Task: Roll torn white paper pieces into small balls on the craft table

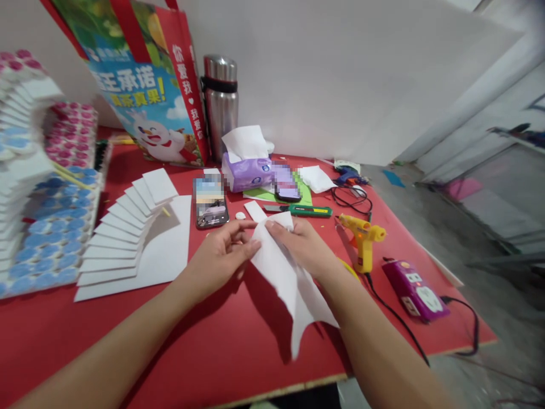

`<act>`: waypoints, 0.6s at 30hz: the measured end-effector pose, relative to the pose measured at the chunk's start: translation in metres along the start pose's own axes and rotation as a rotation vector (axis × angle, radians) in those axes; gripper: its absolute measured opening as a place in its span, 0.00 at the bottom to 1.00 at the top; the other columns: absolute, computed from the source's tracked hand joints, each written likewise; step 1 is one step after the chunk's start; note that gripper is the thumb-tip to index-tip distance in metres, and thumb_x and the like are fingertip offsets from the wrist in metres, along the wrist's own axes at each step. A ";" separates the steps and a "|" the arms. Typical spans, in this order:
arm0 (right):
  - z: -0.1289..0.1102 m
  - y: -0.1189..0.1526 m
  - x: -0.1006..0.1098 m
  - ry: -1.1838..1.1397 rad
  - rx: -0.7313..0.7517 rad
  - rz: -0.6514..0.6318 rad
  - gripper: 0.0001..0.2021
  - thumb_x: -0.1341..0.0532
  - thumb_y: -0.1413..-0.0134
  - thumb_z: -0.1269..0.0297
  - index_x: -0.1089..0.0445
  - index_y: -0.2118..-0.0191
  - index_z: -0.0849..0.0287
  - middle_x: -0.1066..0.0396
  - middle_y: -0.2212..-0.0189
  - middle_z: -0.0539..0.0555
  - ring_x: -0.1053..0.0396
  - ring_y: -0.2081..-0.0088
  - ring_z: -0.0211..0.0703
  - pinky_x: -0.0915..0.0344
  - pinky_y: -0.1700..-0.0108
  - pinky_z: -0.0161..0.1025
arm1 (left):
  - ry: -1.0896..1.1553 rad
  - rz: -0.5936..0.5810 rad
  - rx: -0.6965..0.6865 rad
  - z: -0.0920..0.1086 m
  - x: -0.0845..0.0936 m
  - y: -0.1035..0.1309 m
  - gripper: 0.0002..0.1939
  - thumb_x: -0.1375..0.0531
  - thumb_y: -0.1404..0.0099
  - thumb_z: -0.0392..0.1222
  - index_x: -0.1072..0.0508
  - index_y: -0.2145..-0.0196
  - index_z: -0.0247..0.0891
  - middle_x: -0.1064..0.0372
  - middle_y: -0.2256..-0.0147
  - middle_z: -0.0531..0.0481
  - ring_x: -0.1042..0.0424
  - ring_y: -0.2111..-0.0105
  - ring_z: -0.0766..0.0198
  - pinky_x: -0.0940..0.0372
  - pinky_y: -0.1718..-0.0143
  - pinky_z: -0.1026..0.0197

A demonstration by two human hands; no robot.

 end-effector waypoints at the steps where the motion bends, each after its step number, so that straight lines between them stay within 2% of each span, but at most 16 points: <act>1: 0.001 0.000 0.000 0.001 -0.005 -0.015 0.15 0.37 0.39 0.52 0.26 0.67 0.61 0.27 0.75 0.49 0.32 0.76 0.36 0.37 0.73 0.32 | 0.001 -0.019 0.003 -0.002 -0.001 -0.001 0.19 0.35 0.33 0.51 0.30 0.49 0.40 0.35 0.75 0.58 0.41 0.85 0.74 0.47 0.85 0.70; 4: 0.003 -0.001 0.001 -0.038 -0.011 -0.060 0.15 0.35 0.41 0.51 0.25 0.64 0.61 0.24 0.72 0.51 0.28 0.72 0.39 0.32 0.68 0.35 | -0.004 0.022 -0.004 -0.006 0.000 -0.004 0.12 0.38 0.31 0.49 0.29 0.58 0.37 0.39 0.78 0.60 0.45 0.85 0.76 0.49 0.84 0.71; 8: 0.009 -0.005 0.001 -0.142 0.018 -0.097 0.14 0.33 0.43 0.54 0.25 0.58 0.58 0.22 0.67 0.51 0.25 0.67 0.41 0.30 0.63 0.37 | 0.048 0.056 -0.021 -0.010 0.005 -0.006 0.08 0.40 0.30 0.46 0.28 0.58 0.40 0.40 0.81 0.60 0.44 0.85 0.74 0.48 0.84 0.71; 12: 0.012 -0.006 -0.001 -0.047 0.048 -0.055 0.12 0.34 0.41 0.54 0.25 0.62 0.60 0.25 0.70 0.50 0.30 0.71 0.37 0.33 0.67 0.34 | 0.046 0.004 0.050 -0.013 0.005 -0.006 0.06 0.43 0.30 0.42 0.28 0.62 0.40 0.44 0.85 0.61 0.45 0.86 0.72 0.51 0.84 0.70; 16: 0.007 -0.004 -0.001 0.089 0.031 -0.113 0.13 0.32 0.44 0.55 0.25 0.65 0.62 0.27 0.70 0.50 0.31 0.69 0.38 0.36 0.67 0.34 | 0.016 0.065 0.078 -0.012 0.005 -0.005 0.07 0.41 0.34 0.41 0.28 0.70 0.37 0.40 0.84 0.57 0.42 0.83 0.71 0.45 0.80 0.69; 18: 0.004 -0.003 -0.002 0.142 0.032 -0.144 0.12 0.32 0.44 0.56 0.25 0.66 0.62 0.27 0.70 0.50 0.31 0.68 0.38 0.37 0.66 0.34 | 0.057 0.034 0.077 -0.010 0.006 -0.005 0.07 0.41 0.35 0.40 0.28 0.70 0.36 0.38 0.81 0.56 0.40 0.81 0.71 0.43 0.78 0.68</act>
Point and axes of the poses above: each hand's wrist, its own y-axis away from the middle knuckle, its own x-axis out of the back of the hand, z = x × y, the point moved 1 cm from there along -y, towards the middle knuckle
